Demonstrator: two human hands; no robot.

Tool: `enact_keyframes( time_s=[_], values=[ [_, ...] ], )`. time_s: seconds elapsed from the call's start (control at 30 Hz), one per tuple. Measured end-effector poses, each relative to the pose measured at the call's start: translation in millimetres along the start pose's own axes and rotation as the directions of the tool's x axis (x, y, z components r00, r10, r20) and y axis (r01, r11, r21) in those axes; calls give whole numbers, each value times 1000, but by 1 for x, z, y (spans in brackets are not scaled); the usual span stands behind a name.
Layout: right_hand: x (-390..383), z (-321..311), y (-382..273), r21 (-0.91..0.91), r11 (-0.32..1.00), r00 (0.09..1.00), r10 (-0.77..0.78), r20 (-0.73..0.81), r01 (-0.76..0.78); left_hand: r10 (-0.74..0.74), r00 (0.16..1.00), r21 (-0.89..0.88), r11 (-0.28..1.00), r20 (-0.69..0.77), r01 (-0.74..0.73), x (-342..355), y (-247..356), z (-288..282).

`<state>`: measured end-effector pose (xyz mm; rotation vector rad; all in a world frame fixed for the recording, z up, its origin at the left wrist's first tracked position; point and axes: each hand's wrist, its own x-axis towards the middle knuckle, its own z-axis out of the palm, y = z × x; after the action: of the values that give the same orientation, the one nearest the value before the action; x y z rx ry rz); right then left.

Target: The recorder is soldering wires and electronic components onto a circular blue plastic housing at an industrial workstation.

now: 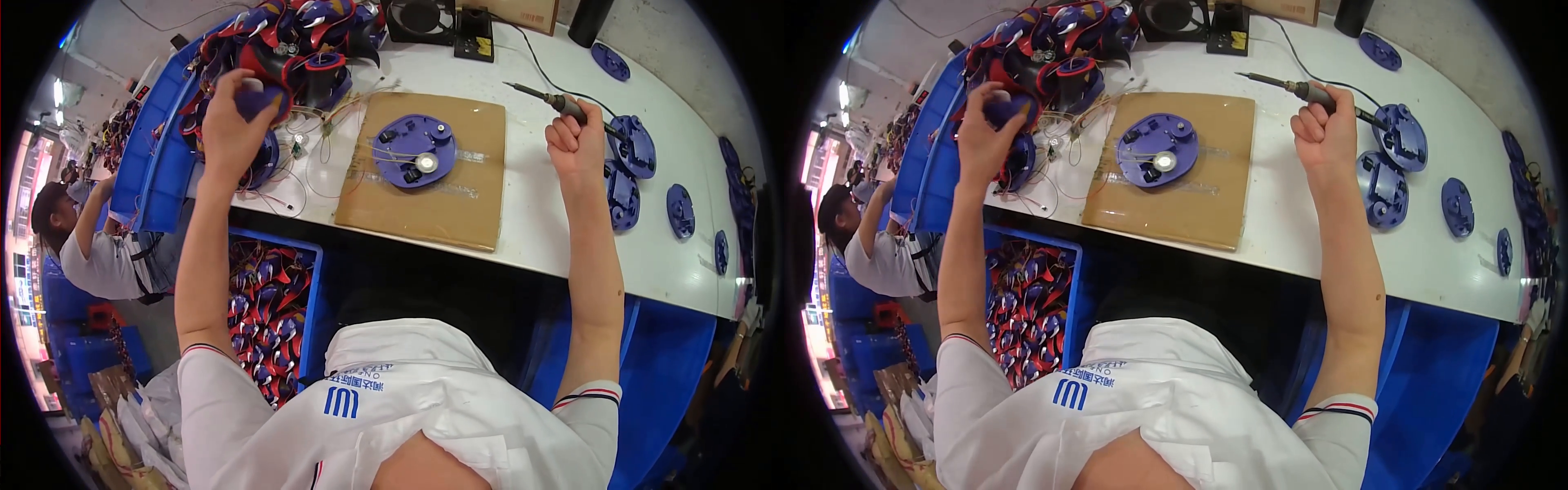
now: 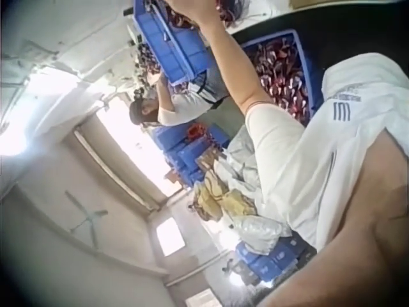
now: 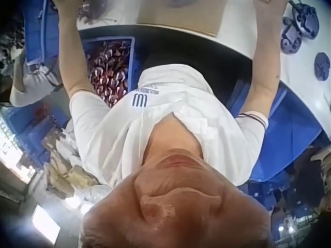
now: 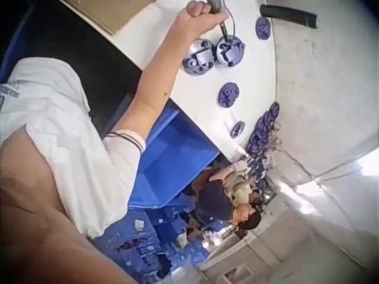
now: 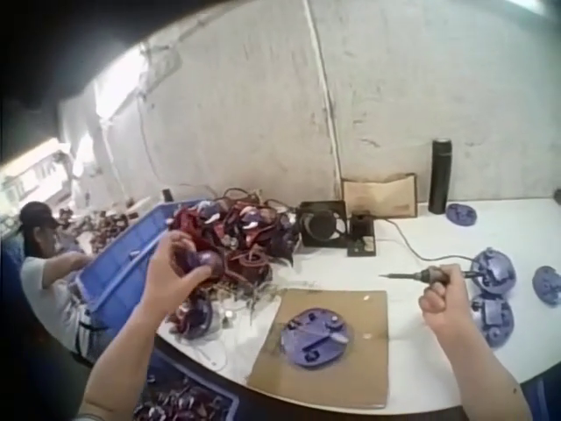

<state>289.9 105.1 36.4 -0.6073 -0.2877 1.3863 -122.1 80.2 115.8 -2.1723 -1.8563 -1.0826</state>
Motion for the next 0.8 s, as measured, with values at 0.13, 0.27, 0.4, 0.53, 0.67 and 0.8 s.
enact_keyframes(
  time_s=[0.13,0.27,0.4,0.53,0.67,0.8],
  values=[
    [-1,5,2,-16,1000,1000,-7,-9,7,396,901,573,785,-177,-233,-16,-10,32],
    [-4,3,6,-42,999,1000,-1,-9,0,307,948,165,942,-81,-291,-24,32,57],
    [-8,0,7,-59,998,999,22,49,-19,30,973,405,906,231,-125,-14,42,100],
    [-8,3,9,-72,997,998,31,56,-27,-123,941,539,839,314,-71,-2,33,124],
    [-9,4,11,-79,996,999,39,33,-37,-150,947,519,854,283,-19,-1,33,134],
    [-9,4,12,-84,995,998,49,31,-46,-229,916,565,825,328,4,4,41,131]
  ],
)
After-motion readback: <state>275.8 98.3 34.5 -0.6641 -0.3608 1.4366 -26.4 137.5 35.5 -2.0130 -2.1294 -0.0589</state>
